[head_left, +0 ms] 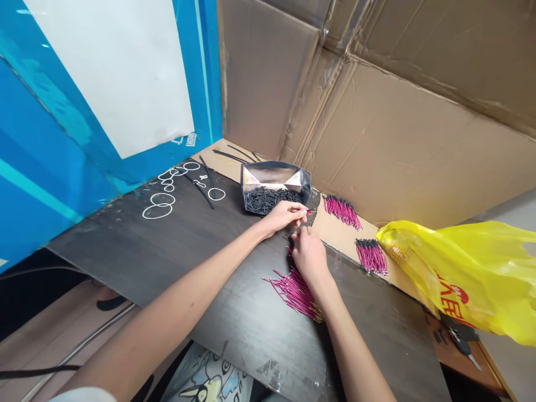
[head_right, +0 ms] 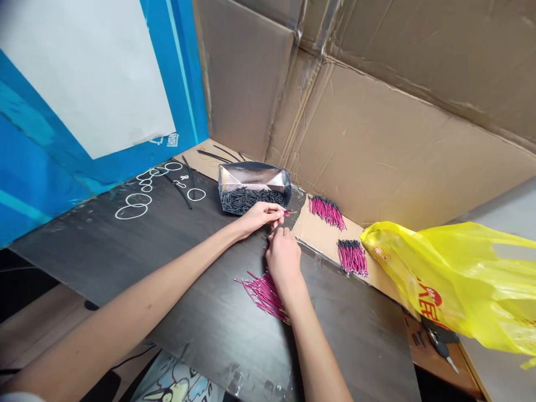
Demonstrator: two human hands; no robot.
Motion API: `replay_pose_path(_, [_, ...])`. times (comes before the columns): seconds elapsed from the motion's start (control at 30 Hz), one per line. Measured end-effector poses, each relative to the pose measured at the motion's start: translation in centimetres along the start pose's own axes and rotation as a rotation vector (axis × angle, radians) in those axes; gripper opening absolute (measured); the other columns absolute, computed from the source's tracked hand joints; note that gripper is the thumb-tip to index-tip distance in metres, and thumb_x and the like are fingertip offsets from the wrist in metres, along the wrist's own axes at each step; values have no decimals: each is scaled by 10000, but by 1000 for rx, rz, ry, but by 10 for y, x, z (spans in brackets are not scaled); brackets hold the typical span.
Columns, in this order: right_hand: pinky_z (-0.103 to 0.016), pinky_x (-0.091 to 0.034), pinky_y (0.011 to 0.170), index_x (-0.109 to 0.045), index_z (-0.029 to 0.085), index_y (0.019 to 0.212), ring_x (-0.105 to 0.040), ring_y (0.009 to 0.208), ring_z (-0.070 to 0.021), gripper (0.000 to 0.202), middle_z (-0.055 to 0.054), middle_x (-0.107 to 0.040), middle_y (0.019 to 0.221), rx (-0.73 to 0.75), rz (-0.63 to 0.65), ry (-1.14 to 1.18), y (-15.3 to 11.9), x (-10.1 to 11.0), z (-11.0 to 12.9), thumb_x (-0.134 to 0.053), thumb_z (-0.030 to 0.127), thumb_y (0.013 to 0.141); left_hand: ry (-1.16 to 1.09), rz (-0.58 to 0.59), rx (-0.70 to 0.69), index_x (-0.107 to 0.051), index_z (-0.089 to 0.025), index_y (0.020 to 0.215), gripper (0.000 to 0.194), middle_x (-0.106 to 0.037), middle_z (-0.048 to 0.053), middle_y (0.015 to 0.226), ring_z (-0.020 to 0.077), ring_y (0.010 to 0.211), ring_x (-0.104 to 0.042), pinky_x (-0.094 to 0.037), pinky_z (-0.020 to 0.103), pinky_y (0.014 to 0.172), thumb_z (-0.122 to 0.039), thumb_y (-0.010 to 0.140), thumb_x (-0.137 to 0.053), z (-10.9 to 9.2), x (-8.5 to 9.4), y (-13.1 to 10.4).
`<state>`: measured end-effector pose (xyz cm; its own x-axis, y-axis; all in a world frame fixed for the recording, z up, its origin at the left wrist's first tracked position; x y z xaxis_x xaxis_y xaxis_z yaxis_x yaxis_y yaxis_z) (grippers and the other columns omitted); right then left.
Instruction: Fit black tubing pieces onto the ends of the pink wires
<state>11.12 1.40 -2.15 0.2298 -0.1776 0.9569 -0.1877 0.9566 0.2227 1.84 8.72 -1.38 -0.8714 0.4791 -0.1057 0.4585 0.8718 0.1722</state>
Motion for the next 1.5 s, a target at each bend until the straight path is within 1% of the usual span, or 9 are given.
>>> replay_pose_path(0.27, [-351,-488,632,-670,165,1018,-629,998,-317,162,-167,-666,1049,26,95,-140,-7,8,19,-528,137,946,-10,12,33,-668,-88,904,279,-663,40,782,79,600,-528,-430,238,602,-361,848,-680,4,-3,-1])
replay_pose_path(0.43, [-390,-545,700,-648,84,1152,-597,1099,-354,349,-250,-613,1257,113,163,-245,-9,9,39,-591,58,809,11,18,58,-669,-87,894,290,-666,45,788,84,623,-547,-440,234,607,-372,846,-685,8,-3,0])
replay_pose_path(0.53, [-400,-548,727,-593,27,1220,-589,1091,-362,458,-285,-605,1240,149,178,-270,-7,9,41,-612,54,763,7,15,84,-670,-83,912,313,-667,50,791,88,630,-550,-438,232,607,-387,839,-687,11,-2,-1])
replay_pose_path(0.63, [-362,-522,701,-584,76,1154,-601,1045,-335,375,-223,-647,1113,183,120,-202,-13,13,25,-589,54,780,13,-2,97,-665,-90,930,351,-662,46,774,92,607,-542,-420,230,580,-421,819,-700,10,0,-2])
replay_pose_path(0.7, [-330,-489,667,-568,142,1046,-628,934,-287,204,-155,-660,993,109,28,-55,-23,19,-4,-510,72,863,25,15,106,-657,-98,912,364,-652,37,754,91,579,-529,-398,229,554,-441,802,-713,9,-1,-3])
replay_pose_path(0.83, [-304,-468,710,-522,205,956,-608,743,-203,152,-47,-631,835,-32,-197,440,-52,28,-74,-394,258,1020,97,186,133,-639,-120,843,330,-628,16,725,74,536,-478,-349,223,533,-446,827,-686,10,-20,-9])
replay_pose_path(0.93, [-279,-451,654,-541,211,911,-563,634,-173,266,1,-586,726,-138,-238,699,-64,23,-107,-425,418,1031,193,333,159,-636,-129,819,343,-584,-6,680,65,507,-418,-305,225,512,-469,859,-651,12,-39,-15])
replay_pose_path(1.1, [-254,-454,618,-597,200,1001,-545,642,-146,261,-9,-613,830,-107,-179,971,-56,15,-105,-533,452,981,329,422,180,-650,-139,857,365,-484,-34,638,63,503,-343,-236,225,491,-501,893,-618,11,-55,-17])
replay_pose_path(1.5, [-261,-490,630,-621,208,1047,-583,729,-152,195,-32,-630,934,-97,-239,1025,-59,22,-104,-579,376,958,400,416,184,-655,-145,836,316,-390,-47,587,70,508,-303,-192,236,503,-449,900,-596,7,-61,-14])
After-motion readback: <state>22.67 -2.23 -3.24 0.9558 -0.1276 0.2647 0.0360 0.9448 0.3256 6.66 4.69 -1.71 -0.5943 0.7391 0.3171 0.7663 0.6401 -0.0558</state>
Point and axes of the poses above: each hand's wrist, its own y-axis towards the middle knuckle, its own x-axis out of the back of the hand, z = x × y, the point moved 6 cm from there along y, towards the middle knuckle
